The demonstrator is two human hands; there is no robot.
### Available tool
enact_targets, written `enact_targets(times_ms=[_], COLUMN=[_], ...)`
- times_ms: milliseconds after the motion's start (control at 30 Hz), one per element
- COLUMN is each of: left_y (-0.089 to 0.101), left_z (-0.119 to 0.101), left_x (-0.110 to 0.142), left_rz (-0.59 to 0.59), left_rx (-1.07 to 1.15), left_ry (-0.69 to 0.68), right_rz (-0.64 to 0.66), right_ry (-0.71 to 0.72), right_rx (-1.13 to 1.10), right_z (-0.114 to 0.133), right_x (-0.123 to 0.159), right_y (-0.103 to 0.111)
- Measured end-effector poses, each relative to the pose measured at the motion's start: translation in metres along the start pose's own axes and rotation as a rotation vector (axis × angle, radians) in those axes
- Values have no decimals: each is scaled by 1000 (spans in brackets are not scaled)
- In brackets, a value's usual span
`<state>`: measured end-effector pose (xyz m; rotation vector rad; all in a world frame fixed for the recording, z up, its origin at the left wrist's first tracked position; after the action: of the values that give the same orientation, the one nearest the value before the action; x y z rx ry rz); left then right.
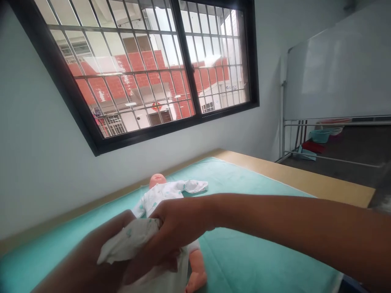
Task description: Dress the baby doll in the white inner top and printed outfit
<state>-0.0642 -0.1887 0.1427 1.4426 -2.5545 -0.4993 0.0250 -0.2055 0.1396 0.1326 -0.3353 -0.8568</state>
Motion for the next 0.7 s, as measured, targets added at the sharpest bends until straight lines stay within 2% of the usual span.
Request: enact_targets(times_ms=[100, 233, 300, 367, 467, 600, 700], left_y=[-4, -39, -55, -66, -75, -89, -100], left_z=[10, 36, 55, 77, 112, 152, 169], left_x=[-9, -16, -17, -20, -30, -46, -50], left_rz=[-4, 173, 256, 289, 245, 218, 229], left_rx=[86, 491, 649, 743, 751, 613, 451], left_ry=[-27, -69, -38, 19, 91, 162, 200], right_rz=[-26, 16, 1, -43, -174, -372, -449], right_ry=[137, 468, 515, 482, 365, 185, 59], right_rx=[-332, -819, -994, -1101, -1143, -1078, -996], right_z=[-4, -19, -40, -66, -104, -153, -189], right_x=[3, 7, 1, -7, -18, -22, -22], right_y=[-8, -14, -14, -14, -13, -13, -16])
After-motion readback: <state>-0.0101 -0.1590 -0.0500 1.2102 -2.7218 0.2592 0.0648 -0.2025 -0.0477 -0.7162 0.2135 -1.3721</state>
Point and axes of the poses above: each hand's wrist, its own x-axis away from the middle knuckle, its own y-axis out of the back of the hand, z = x × y, the point moved 9 cm from there along -x, towards the middle knuckle, and after that the axes turned 6 degrees about -y, right-handed, at the moved point
